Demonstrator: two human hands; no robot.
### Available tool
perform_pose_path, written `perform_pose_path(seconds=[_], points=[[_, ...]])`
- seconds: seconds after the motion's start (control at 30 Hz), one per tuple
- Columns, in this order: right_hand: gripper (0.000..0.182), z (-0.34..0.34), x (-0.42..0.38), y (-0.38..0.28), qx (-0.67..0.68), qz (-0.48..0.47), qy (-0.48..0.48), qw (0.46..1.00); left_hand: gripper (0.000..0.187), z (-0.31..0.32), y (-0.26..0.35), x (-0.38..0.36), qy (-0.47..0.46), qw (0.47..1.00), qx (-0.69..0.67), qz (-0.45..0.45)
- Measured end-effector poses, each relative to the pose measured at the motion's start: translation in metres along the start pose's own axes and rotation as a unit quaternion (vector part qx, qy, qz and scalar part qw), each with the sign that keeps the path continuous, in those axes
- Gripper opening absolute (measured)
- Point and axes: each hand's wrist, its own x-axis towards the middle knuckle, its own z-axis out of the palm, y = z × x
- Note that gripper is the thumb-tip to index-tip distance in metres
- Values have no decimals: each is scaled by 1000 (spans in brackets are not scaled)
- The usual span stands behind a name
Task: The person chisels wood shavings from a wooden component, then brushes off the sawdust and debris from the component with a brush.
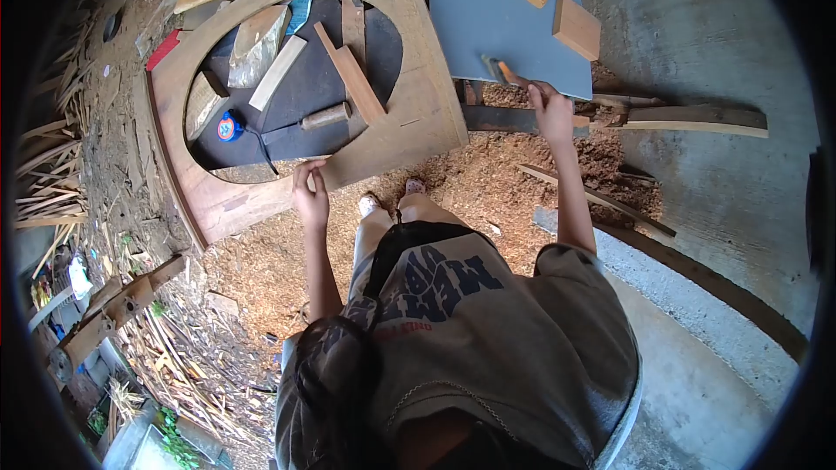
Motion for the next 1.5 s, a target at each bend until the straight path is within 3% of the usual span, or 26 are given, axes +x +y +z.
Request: perform_pose_path(seconds=[0.03, 0.13, 0.2, 0.27, 0.3, 0.37, 0.47, 0.6, 0.7, 0.77, 0.87, 1.07, 1.13, 1.17, 1.2, 1.27, 1.33, 1.37, 1.4, 1.47, 1.5], points=[[23, -7, -7, -9, 88, -29, 34, 995, 16, 5, 11, 5, -11, 999, -31, -3], [24, -48, -29, -54, 67, -12, -34, 997, 18, 29, 45, 21, -67, 993, -94, 32], [24, -44, -27, -59, 68, -65, -9, 995, 19, 46, 68, 36, -109, 984, -73, 117], [21, -46, -28, -89, 45, -190, -28, 980, 19, 57, 80, 46, -123, 983, -51, 125], [21, -41, -26, -99, 45, -189, -29, 980, 19, 59, 81, 49, -135, 981, -29, 137], [21, -26, -15, -117, -47, -283, -47, 957, 19, 57, 79, 52, -146, 982, -33, 114], [22, 4, 3, -138, -121, -260, -102, 953, 19, 47, 68, 45, -162, 982, -49, 87], [24, 29, 4, -153, -123, -263, -115, 950, 18, 30, 43, 29, -141, 984, -64, 93], [29, 51, 5, -151, -20, -269, -61, 961, 18, 17, 25, 19, -139, 987, -43, 71], [31, 56, 5, -150, 12, -146, -209, 967, 18, 9, 13, 14, -133, 989, -28, 55], [29, 50, -16, -142, -2, -131, -261, 957, 18, -5, -5, 7, -123, 992, -7, 28], [29, 54, -67, -101, 58, -245, -195, 948, 19, -16, -26, -7, -122, 992, 9, 6], [28, 32, -68, -110, 44, -163, -318, 933, 18, -18, -29, -10, -110, 994, -7, 9], [26, 13, -66, -121, 64, -122, -329, 934, 18, -19, -31, -10, -111, 994, -7, 9], [26, 8, -62, -127, 64, -120, -330, 934, 18, -22, -34, -11, -112, 994, 5, 10], [25, 11, -42, -131, 108, -157, -241, 951, 19, -26, -38, -12, -114, 993, 19, 12], [25, 39, -20, -128, 128, -208, -184, 952, 20, -32, -43, -13, -89, 984, 144, 53], [25, 54, -15, -125, 147, -257, -125, 947, 30, -31, -55, -15, -93, 975, 194, 60], [25, 66, -18, -120, 149, -256, -125, 947, 30, -34, -57, -16, -95, 974, 195, 60], [25, 86, -24, -112, 199, -298, -129, 925, 52, -43, -57, -16, -134, 950, 273, 70], [25, 50, -41, -131, 95, -164, -249, 950, 73, -48, -59, -16, -162, 946, 270, 76]])
